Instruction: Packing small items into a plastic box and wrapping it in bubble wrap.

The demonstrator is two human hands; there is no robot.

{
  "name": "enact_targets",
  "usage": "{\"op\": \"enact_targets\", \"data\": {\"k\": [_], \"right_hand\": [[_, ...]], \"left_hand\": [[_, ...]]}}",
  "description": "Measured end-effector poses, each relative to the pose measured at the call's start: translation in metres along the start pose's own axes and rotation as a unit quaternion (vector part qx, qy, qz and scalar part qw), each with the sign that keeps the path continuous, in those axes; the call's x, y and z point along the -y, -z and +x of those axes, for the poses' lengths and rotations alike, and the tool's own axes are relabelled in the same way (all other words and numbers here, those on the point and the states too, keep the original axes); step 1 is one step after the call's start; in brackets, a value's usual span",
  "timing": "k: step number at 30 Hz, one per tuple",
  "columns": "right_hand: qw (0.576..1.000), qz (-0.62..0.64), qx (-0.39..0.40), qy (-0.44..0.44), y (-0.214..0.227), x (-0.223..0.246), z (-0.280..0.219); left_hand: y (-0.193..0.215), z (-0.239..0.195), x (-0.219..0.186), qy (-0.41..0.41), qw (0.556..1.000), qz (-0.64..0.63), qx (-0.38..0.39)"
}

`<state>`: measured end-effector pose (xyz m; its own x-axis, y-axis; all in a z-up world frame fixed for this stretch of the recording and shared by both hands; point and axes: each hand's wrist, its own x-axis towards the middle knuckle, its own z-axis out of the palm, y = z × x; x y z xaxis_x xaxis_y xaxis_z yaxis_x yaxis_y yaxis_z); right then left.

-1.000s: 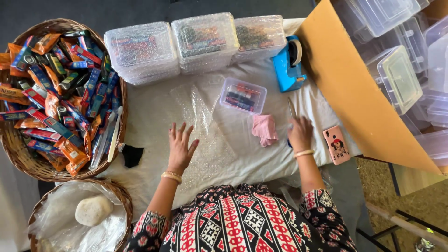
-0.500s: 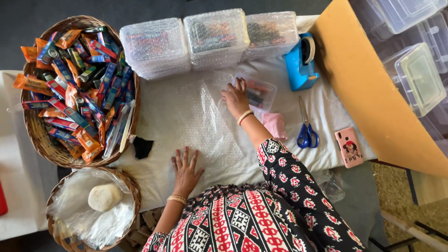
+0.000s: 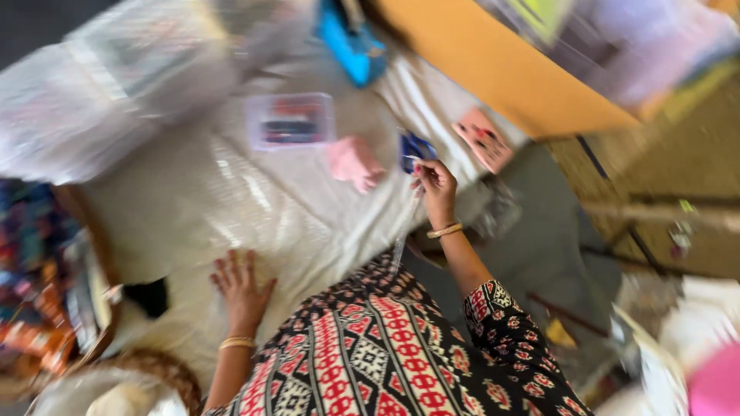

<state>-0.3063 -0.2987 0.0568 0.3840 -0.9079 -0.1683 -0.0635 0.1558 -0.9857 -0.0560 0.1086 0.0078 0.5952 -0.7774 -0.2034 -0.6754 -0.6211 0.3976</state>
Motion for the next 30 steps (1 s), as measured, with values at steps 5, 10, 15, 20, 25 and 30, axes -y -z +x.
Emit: {"op": "enact_targets", "data": {"k": [5, 10, 15, 20, 25, 30], "right_hand": [[0.977, -0.081, -0.196, -0.019, 0.200, -0.108, -0.050], [0.937, -0.103, -0.326, -0.071, 0.376, -0.213, -0.062], [0.788, -0.453, -0.411, -0.076, 0.423, -0.207, -0.053], [0.782, -0.500, -0.369, -0.055, 0.424, -0.210, -0.057], [0.766, -0.507, -0.375, -0.123, 0.402, -0.218, -0.063], [0.799, -0.513, -0.313, -0.019, 0.355, -0.233, -0.061]], "left_hand": [[0.005, 0.014, -0.005, -0.024, 0.999, -0.023, 0.021], [0.009, 0.026, -0.007, -0.029, 0.999, -0.009, 0.040], [0.011, 0.030, -0.006, -0.034, 0.998, -0.011, 0.056], [0.010, 0.023, -0.005, -0.036, 0.998, -0.003, 0.051], [0.009, 0.016, -0.004, -0.032, 0.999, -0.006, 0.042], [0.008, 0.008, -0.004, -0.016, 0.999, -0.007, 0.029]]}}
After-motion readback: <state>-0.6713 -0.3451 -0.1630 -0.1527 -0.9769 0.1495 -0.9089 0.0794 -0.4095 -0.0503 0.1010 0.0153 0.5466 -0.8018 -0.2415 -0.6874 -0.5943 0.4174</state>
